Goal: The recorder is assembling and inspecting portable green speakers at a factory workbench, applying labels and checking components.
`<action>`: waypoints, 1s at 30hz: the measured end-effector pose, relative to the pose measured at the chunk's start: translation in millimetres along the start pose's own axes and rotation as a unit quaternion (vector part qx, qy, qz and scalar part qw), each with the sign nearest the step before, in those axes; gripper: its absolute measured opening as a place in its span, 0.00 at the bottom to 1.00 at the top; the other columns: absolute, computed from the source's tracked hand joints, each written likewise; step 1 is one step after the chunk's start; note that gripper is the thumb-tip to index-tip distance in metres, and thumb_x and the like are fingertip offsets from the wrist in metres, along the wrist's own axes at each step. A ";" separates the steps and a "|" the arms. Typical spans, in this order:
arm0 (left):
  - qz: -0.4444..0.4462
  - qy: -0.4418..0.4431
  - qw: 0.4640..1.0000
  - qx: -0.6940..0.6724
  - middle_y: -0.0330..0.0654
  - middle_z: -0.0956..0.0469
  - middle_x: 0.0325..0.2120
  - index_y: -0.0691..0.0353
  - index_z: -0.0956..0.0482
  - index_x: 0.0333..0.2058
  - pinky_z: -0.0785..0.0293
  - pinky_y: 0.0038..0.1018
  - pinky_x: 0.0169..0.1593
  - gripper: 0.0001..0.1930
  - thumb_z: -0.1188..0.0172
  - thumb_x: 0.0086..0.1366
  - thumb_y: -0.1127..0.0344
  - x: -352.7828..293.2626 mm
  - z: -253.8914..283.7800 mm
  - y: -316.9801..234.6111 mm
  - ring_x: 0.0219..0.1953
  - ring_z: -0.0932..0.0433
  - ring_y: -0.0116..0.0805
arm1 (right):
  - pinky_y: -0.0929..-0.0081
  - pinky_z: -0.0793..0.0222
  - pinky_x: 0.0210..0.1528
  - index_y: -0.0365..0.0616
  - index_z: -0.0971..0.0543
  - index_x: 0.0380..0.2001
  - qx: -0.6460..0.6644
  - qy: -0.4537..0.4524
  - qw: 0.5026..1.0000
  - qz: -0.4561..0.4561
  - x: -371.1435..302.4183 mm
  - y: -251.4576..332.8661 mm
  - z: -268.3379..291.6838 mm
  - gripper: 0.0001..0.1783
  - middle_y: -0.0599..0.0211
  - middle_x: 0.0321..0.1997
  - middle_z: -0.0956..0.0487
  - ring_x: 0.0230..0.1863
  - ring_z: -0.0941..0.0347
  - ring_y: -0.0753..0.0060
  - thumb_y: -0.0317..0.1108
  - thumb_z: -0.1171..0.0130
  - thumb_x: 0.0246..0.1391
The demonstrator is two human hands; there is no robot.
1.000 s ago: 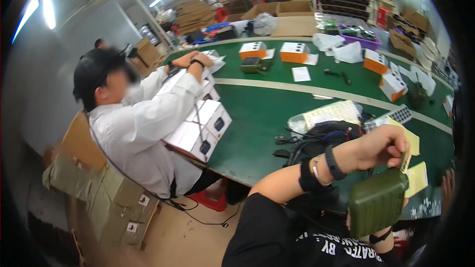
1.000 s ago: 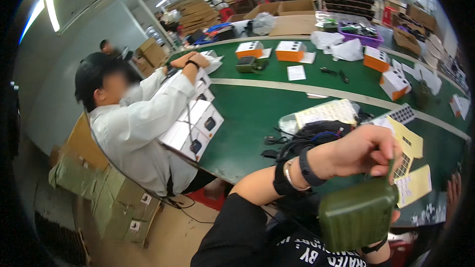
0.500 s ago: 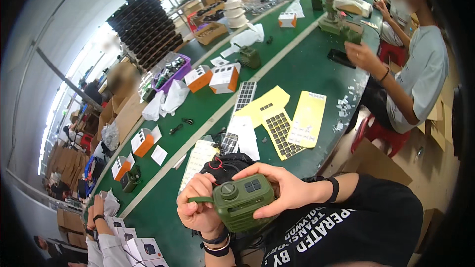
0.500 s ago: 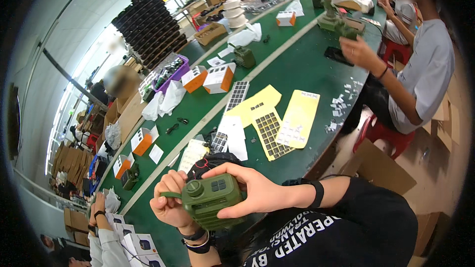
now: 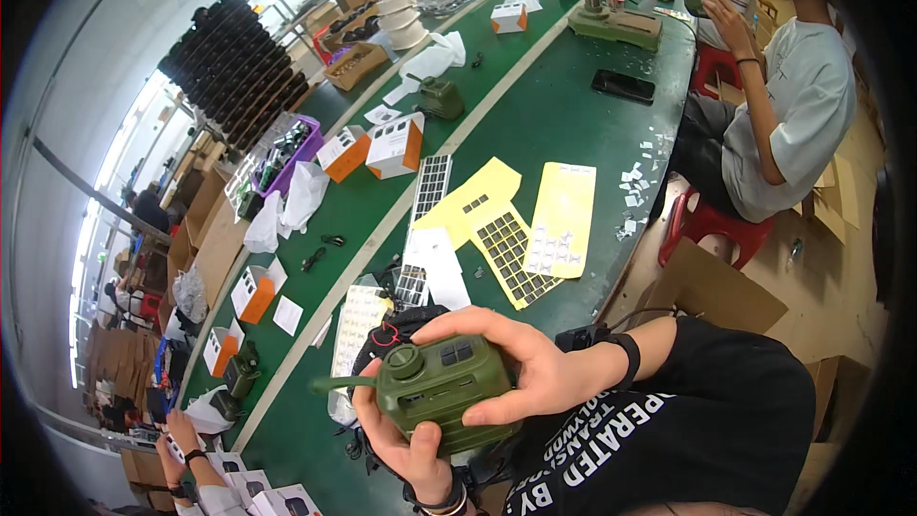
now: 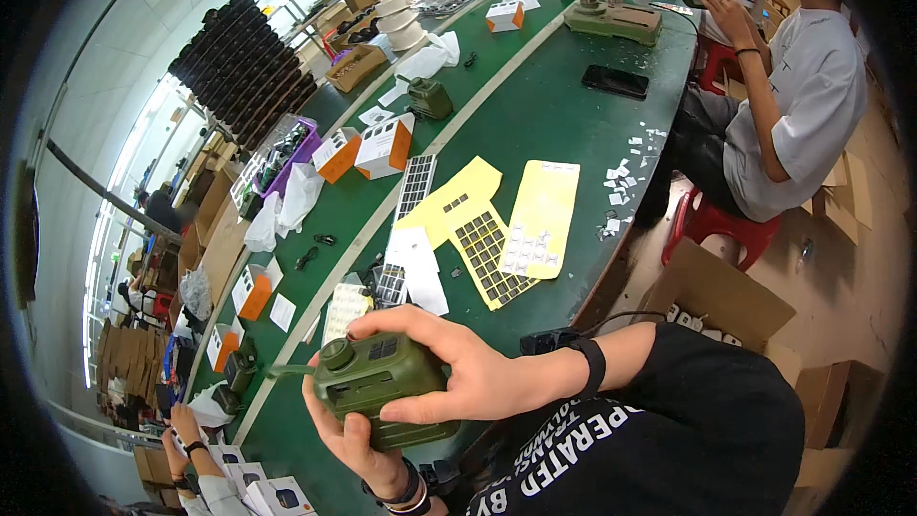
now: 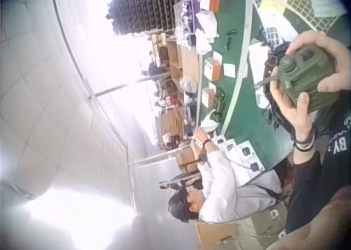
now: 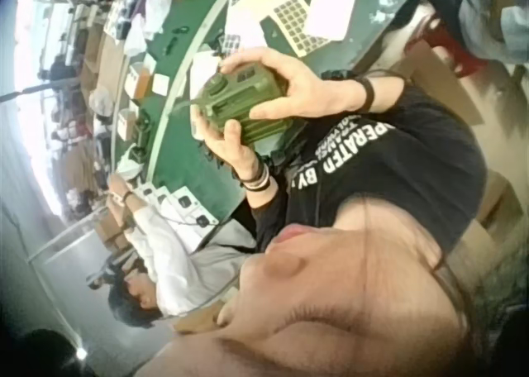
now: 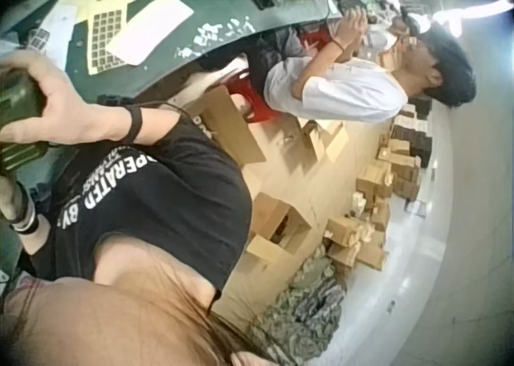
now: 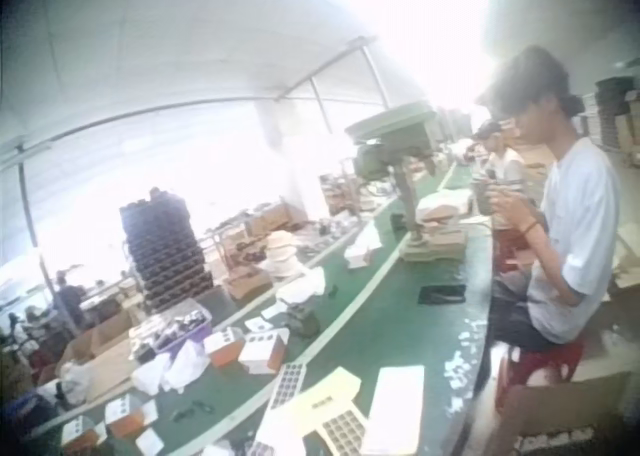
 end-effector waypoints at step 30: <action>-0.028 -0.119 0.991 -0.060 0.48 0.36 0.52 0.65 0.46 0.58 0.33 0.33 0.51 0.26 0.63 0.67 0.53 1.1 9.1 19.8 0.52 0.33 0.39 | 0.71 0.45 0.60 0.34 0.54 0.62 0.020 0.017 0.994 -0.109 -1.3 -22.7 -2.6 0.51 0.56 0.62 0.43 0.61 0.43 0.68 0.32 0.33 0.42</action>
Point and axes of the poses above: each hand's wrist, its own x-axis towards the middle knuckle, its own z-axis out of the back of the hand, y = z × x, the point moved 8 cm from there along x, towards the middle knuckle
